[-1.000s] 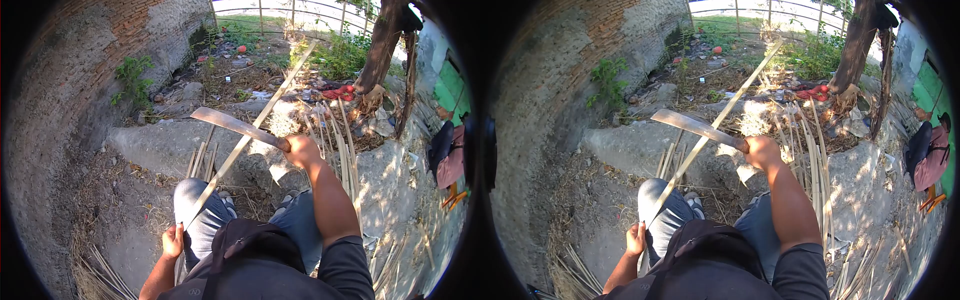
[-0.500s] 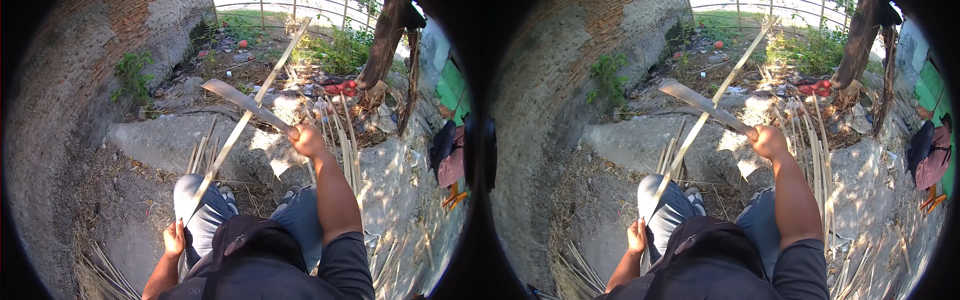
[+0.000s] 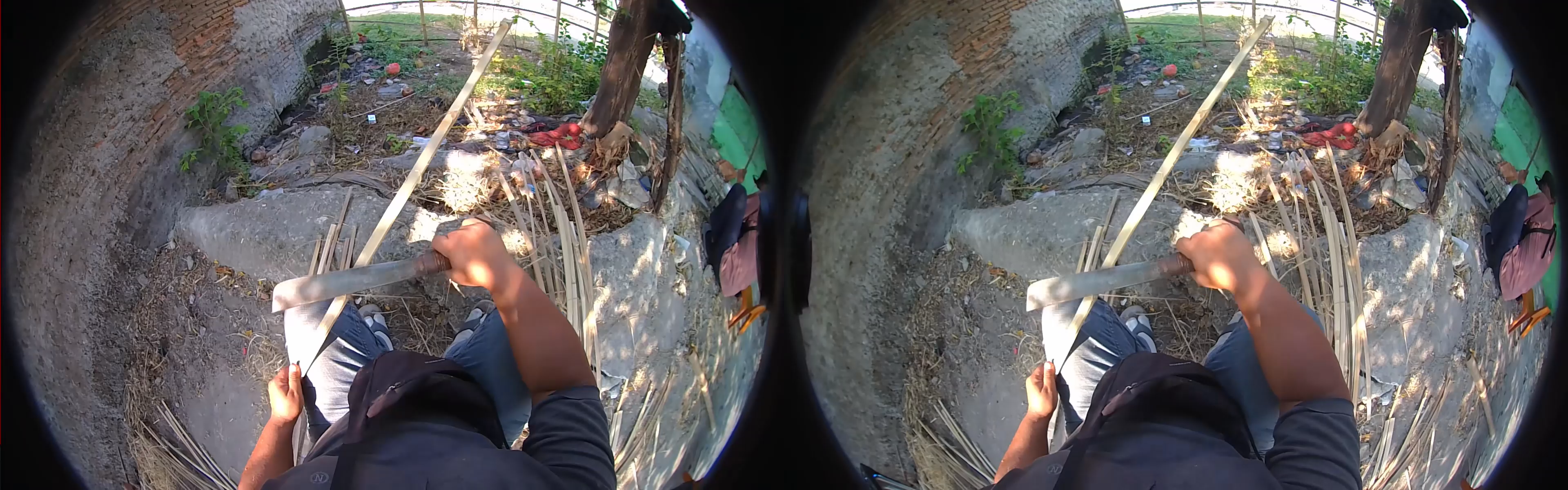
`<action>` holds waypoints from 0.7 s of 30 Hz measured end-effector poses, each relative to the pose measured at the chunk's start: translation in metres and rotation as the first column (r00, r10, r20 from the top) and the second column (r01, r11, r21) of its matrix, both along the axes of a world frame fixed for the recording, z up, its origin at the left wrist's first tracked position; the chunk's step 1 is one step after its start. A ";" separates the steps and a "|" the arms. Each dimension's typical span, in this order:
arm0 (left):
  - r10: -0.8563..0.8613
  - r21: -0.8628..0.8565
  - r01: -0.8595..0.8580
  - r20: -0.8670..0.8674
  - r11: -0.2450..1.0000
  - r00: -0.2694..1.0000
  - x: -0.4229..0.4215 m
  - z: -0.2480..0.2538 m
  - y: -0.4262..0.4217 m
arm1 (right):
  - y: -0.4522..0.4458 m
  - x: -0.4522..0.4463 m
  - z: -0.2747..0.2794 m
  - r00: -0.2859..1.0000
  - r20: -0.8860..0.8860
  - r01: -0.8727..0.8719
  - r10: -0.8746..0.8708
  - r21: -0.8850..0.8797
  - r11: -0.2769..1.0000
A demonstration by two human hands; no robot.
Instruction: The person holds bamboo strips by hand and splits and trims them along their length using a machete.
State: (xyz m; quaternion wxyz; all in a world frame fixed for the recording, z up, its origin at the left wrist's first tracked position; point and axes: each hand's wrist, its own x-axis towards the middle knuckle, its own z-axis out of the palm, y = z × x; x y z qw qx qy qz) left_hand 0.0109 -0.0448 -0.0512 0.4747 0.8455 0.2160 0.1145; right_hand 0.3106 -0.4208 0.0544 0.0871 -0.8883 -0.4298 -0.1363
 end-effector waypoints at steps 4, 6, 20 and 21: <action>0.015 0.029 -0.015 0.003 0.999 1.000 -0.001 0.000 0.000 | -0.038 0.044 -0.016 0.816 -0.453 0.489 -0.359 0.211 0.846; -0.005 0.114 0.007 -0.024 0.993 1.000 0.004 0.009 -0.003 | -0.038 0.043 -0.011 0.751 -0.534 0.574 -0.388 0.240 0.783; -0.075 0.033 0.078 -0.098 0.996 0.992 0.006 0.010 0.009 | -0.011 0.008 -0.004 0.996 -0.079 -0.047 0.046 -0.010 0.999; -0.069 -0.007 0.069 -0.066 0.998 0.995 0.003 0.005 0.009 | -0.022 0.014 -0.003 0.982 -0.173 0.073 -0.072 0.002 0.997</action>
